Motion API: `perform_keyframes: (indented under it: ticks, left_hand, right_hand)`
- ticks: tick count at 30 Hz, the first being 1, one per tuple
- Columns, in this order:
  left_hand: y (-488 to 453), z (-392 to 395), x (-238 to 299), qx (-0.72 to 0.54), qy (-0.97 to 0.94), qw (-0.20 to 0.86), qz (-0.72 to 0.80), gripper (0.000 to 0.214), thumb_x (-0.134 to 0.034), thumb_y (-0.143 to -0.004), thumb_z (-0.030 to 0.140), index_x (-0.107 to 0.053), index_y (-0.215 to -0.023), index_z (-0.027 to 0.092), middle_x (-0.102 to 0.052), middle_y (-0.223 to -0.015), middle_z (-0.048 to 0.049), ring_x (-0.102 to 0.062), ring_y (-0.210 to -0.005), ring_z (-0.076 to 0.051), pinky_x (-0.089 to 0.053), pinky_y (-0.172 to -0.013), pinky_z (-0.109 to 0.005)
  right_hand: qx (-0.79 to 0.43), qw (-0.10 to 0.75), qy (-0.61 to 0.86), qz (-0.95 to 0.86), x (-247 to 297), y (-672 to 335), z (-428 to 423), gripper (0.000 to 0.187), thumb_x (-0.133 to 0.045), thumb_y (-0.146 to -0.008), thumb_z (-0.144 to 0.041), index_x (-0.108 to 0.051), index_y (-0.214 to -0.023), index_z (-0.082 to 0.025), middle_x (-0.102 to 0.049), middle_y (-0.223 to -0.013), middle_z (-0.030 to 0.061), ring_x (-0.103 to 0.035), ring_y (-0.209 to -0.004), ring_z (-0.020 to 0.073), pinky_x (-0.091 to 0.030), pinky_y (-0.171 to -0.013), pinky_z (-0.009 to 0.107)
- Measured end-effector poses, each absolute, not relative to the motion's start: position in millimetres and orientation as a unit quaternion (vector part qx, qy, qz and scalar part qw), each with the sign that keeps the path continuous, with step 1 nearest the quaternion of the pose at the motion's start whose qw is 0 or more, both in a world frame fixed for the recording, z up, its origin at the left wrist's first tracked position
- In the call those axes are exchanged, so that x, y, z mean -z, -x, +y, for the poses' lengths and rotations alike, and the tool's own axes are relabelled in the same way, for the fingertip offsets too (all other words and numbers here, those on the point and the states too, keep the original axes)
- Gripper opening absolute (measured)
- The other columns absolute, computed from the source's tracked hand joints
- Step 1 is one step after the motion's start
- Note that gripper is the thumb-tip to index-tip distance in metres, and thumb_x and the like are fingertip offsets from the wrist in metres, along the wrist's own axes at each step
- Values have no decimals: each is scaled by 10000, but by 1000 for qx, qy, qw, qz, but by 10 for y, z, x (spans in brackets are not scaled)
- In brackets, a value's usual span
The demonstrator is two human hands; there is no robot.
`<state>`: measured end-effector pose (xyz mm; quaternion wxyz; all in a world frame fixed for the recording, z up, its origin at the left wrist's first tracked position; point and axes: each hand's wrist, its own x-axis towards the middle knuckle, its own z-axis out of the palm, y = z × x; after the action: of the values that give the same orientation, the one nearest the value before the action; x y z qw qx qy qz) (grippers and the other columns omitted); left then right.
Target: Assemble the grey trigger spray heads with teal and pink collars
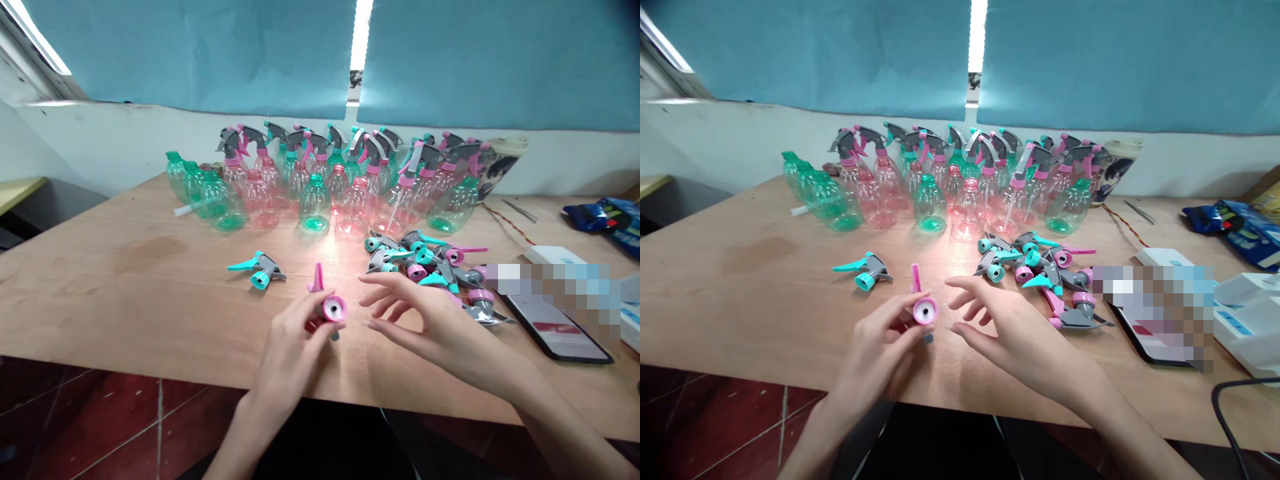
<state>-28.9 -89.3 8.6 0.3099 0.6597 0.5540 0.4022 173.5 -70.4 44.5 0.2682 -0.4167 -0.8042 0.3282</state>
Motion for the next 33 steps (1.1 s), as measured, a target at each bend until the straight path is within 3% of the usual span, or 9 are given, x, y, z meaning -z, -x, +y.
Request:
perform_keyframes:
  ticks: [3,5,8,11,17,21,24,28,33]
  left_hand:
    - [512,-740,-285,-414,-664,247,571,371,-663,-791,276,-601,-1152,220,-700,-932,-22,-652,-739,-174,-511,-678,-283]
    - [637,-567,-426,-403,-686,195,574,278,-648,-797,271,-613,-1061,194,-699,-880,-21,-652,-719,-172,-508,-698,-289]
    - [748,-236,-570,-301,-769,96,556,189,-595,-818,219,-615,-1005,200,-684,-854,-23,-618,-713,-174,-473,-654,-274]
    - [761,79,-586,-155,-838,-18,524,150,-588,-800,167,-649,-934,197,-682,-929,-52,-563,-865,-225,-436,-758,-318]
    - [695,394,-474,-82,-867,-24,491,122,-565,-751,106,-659,-732,182,-688,-988,-84,-503,-840,-231,-391,-676,-292]
    - [790,468,-497,-35,-875,1,483,137,-619,-652,89,-610,-544,172,-653,-716,-67,-497,-705,-198,-353,-579,-256]
    - [872,488,-601,-36,-874,16,485,92,-627,-674,117,-695,-722,156,-622,-696,-43,-531,-714,-185,-368,-602,-239]
    - [824,469,-721,-55,-878,43,473,339,-531,-798,159,-640,-1118,148,-665,-861,-28,-593,-770,-156,-403,-673,-220]
    - [441,390,-583,-74,-895,76,433,266,-550,-847,201,-639,-1096,174,-699,-966,-74,-639,-876,-211,-456,-729,-281]
  right_hand:
    - [-350,271,428,-788,-427,-1833,-761,362,-552,-890,-267,-479,-1244,-273,-670,-1059,40,-655,-879,159,-568,-760,310]
    - [-357,251,430,-790,-383,-1897,-800,324,-546,-891,-282,-510,-1212,-254,-669,-1068,54,-654,-886,170,-572,-758,328]
    - [-348,213,436,-802,-304,-1971,-855,275,-538,-893,-302,-563,-1160,-243,-661,-1114,64,-651,-907,182,-569,-780,358]
    - [-342,195,450,-802,-255,-2017,-905,257,-534,-892,-303,-582,-1137,-243,-657,-1131,57,-645,-929,181,-561,-810,366]
    - [-318,193,462,-805,-270,-2094,-960,251,-533,-887,-302,-598,-1115,-222,-676,-1100,67,-652,-931,190,-559,-802,358]
    - [-299,183,476,-807,-301,-2188,-984,236,-530,-888,-308,-604,-1101,-237,-682,-1094,55,-657,-938,194,-554,-803,354]
    - [-301,190,482,-800,-283,-2270,-997,236,-524,-898,-332,-598,-1101,-238,-676,-1092,63,-652,-940,198,-553,-799,358]
    - [-320,198,491,-786,-223,-2345,-1001,266,-509,-908,-356,-578,-1132,-229,-673,-1070,71,-657,-910,194,-559,-796,363]
    - [-310,195,503,-783,-209,-2373,-998,252,-502,-911,-349,-575,-1119,-226,-657,-1083,69,-646,-931,189,-553,-811,360]
